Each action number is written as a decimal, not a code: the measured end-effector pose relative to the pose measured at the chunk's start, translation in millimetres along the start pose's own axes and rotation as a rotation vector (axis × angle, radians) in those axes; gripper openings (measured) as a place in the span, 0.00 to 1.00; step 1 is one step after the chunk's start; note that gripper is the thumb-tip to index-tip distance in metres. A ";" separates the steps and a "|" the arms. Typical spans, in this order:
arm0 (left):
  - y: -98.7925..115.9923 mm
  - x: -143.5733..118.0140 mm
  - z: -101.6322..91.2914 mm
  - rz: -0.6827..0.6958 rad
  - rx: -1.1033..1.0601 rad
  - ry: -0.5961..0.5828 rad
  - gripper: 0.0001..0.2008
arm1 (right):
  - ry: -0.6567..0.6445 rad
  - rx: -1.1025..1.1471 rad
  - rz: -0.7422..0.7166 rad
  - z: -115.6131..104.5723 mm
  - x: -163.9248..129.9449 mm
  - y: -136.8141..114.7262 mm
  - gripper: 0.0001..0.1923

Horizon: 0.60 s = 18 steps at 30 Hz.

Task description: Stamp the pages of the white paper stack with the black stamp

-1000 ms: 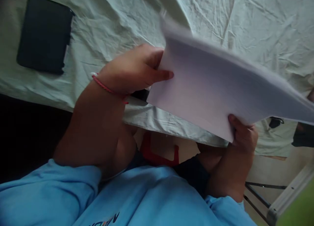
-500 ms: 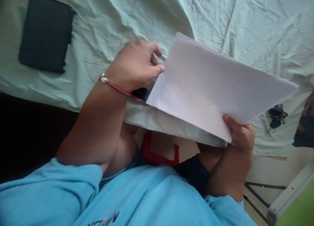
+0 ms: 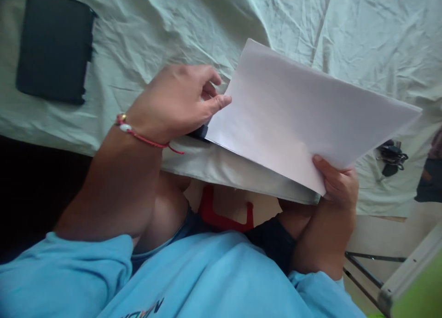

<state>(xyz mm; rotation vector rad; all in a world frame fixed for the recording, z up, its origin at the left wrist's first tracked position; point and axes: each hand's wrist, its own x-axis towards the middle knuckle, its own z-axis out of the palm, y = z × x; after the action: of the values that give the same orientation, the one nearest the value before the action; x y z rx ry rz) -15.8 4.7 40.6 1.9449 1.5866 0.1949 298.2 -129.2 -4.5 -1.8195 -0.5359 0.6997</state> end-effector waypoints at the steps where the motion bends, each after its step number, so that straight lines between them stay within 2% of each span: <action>1: -0.4 -3.3 -1.0 -0.002 0.029 -0.003 0.20 | -0.008 -0.001 -0.010 0.1 0.8 0.6 0.29; 7: -7.9 -14.1 -1.1 -0.021 0.177 0.003 0.28 | -0.003 -0.024 -0.040 -1.2 4.3 5.2 0.29; 11: -14.0 -14.6 2.7 -0.024 0.087 0.041 0.33 | -0.001 -0.036 -0.050 -3.6 7.2 8.2 0.31; 18: -17.0 -12.5 11.0 -0.024 0.024 0.077 0.32 | -0.008 -0.020 -0.066 -2.9 8.3 7.7 0.29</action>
<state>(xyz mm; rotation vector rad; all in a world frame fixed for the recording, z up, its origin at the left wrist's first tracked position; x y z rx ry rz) -28.1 -9.3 25.9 1.9566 1.6682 0.2444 306.6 -128.4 -12.7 -1.8100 -0.6079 0.6589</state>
